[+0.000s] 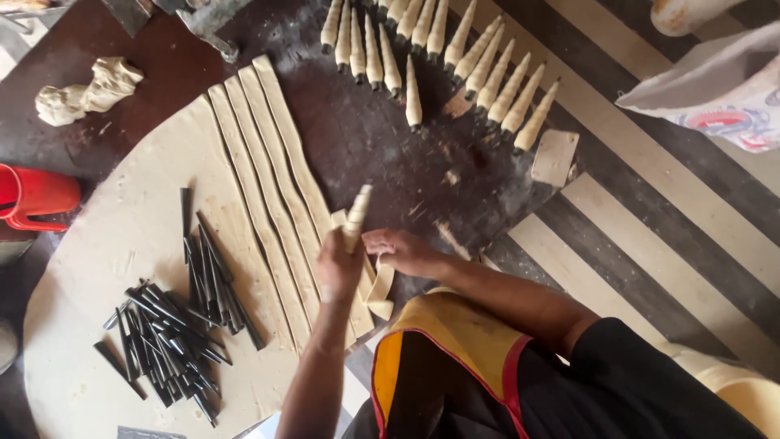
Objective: Wrapping strips of dough around cone-shaped molds to prepare for baking.
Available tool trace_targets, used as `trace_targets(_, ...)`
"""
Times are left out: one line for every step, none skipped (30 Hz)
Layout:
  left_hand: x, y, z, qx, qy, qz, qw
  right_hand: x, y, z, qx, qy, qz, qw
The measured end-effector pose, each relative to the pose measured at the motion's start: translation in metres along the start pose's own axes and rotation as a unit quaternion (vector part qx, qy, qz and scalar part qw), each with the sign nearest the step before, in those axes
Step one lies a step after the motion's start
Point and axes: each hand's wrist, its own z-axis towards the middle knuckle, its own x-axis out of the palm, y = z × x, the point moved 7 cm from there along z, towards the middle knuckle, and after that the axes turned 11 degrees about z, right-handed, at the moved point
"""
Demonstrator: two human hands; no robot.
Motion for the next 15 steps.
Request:
trace_targets(0.007, -0.013, 0.002, -0.001, -0.002, 0.004, 1.0, -0.005, 0.003, 0.0, -0.001, 0.004, 0.002, 1.0)
trace_targets(0.014, -0.026, 0.004, 0.001, -0.002, 0.012, 1.0, -0.014, -0.002, -0.001, 0.058, -0.031, 0.131, 0.989)
trace_targets(0.022, -0.041, 0.008, 0.007, -0.002, 0.018, 1.0, -0.023, -0.006, -0.002, 0.116, -0.067, 0.256, 0.957)
trace_targets(0.02, -0.062, 0.012, 0.008, -0.005, 0.02, 1.0, -0.035, -0.008, -0.004, 0.114, -0.064, 0.256, 0.958)
trace_targets(0.019, -0.079, 0.015, -0.025, -0.006, 0.004, 1.0, -0.049, -0.015, -0.008, 0.133, -0.092, 0.32, 0.933)
trace_targets(0.018, -0.095, 0.017, -0.059, -0.008, -0.012, 0.998, -0.061, -0.022, -0.013, 0.151, -0.119, 0.382, 0.904)
trace_targets(0.026, -0.104, 0.02, -0.059, -0.009, -0.011, 0.998, -0.073, -0.023, -0.016, 0.151, -0.117, 0.382, 0.904)
trace_targets(0.035, -0.116, 0.023, -0.038, -0.004, -0.007, 0.999, -0.087, -0.027, -0.02, 0.16, -0.145, 0.385, 0.898)
trace_targets(0.044, -0.127, 0.022, -0.019, 0.003, -0.003, 1.0, -0.101, -0.033, -0.027, 0.169, -0.173, 0.387, 0.89)
trace_targets(0.052, -0.136, 0.023, -0.02, 0.004, -0.003, 1.0, -0.113, -0.043, -0.031, 0.171, -0.173, 0.387, 0.89)
trace_targets(0.063, -0.145, 0.024, -0.021, 0.023, -0.014, 0.999, -0.13, -0.053, -0.036, 0.171, -0.205, 0.377, 0.887)
trace_targets(0.074, -0.154, 0.025, -0.022, 0.041, -0.025, 0.999, -0.147, -0.063, -0.041, 0.171, -0.238, 0.367, 0.883)
trace_targets(0.081, -0.161, 0.029, -0.025, 0.038, -0.025, 0.999, -0.157, -0.061, -0.044, 0.173, -0.236, 0.364, 0.884)
trace_targets(0.087, -0.169, 0.033, -0.022, 0.036, -0.038, 0.998, -0.169, -0.058, -0.046, 0.161, -0.253, 0.361, 0.883)
trace_targets(0.094, -0.176, 0.038, -0.017, 0.032, -0.052, 0.998, -0.182, -0.055, -0.048, 0.147, -0.27, 0.358, 0.882)
